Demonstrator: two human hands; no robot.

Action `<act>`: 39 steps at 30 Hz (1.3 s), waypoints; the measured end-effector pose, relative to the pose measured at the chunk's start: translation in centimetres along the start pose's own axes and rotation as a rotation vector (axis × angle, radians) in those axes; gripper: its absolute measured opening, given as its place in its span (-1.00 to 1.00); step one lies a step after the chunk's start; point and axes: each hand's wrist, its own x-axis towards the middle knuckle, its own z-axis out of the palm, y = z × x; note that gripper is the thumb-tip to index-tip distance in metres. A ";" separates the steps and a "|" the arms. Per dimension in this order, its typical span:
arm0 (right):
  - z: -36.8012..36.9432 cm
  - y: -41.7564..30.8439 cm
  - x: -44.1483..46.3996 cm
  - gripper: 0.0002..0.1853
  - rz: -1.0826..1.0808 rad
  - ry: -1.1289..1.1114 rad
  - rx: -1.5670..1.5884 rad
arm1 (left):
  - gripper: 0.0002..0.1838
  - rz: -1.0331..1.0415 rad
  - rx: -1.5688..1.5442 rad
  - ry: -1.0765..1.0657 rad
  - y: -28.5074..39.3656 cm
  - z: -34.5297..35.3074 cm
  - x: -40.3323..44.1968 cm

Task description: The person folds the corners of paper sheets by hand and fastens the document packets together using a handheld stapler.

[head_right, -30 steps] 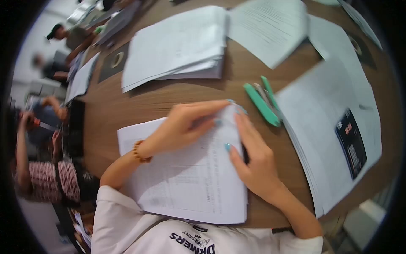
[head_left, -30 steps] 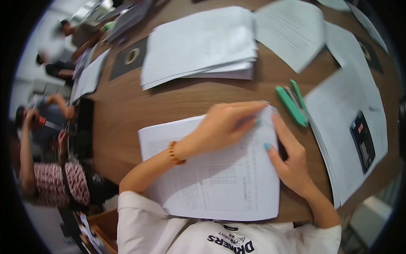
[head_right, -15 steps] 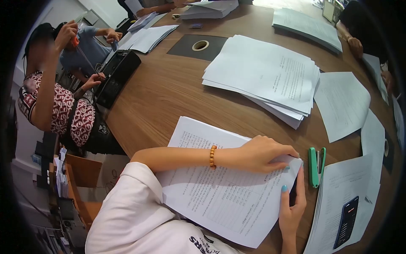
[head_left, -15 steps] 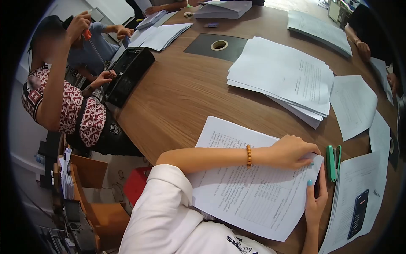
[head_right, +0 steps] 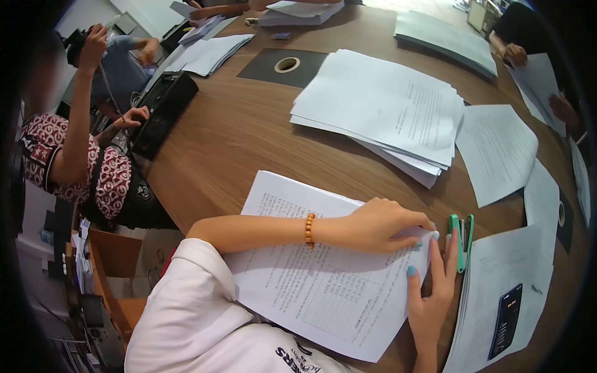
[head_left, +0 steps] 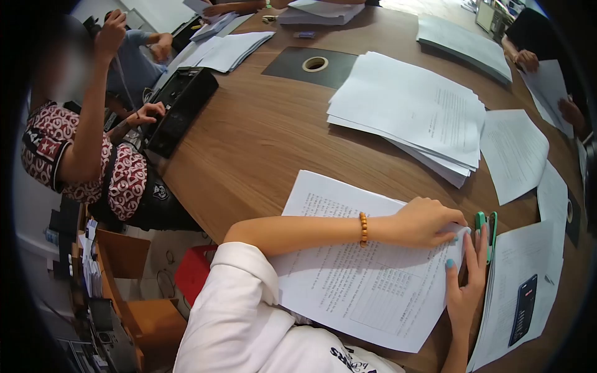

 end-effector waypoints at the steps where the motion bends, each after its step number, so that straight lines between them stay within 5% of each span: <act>1: 0.1 -0.2 0.2 -0.42 0.015 0.004 -0.009 | -0.69 -0.003 -0.003 -0.002 0.1 -0.1 -0.1; 3: -0.1 -0.1 0.3 -0.43 -0.008 0.012 -0.029 | -0.67 0.050 -0.013 0.097 0.3 0.0 -0.4; 16: 0.5 1.0 -0.2 -0.53 -0.136 0.087 0.009 | -0.54 -0.068 -0.185 -0.133 0.7 -1.0 0.1; 24: 0.8 1.5 -0.5 -0.51 -0.131 0.120 0.068 | -0.84 -0.102 -0.262 -0.090 0.8 -1.0 0.3; 28: 0.0 0.5 0.1 -0.46 -0.011 0.155 0.241 | -0.85 -0.068 -0.353 -0.071 0.9 -1.0 0.3; 39: 0.2 1.6 0.2 -0.49 -0.088 0.075 0.043 | -0.83 -0.016 -0.355 0.009 0.4 -0.9 0.1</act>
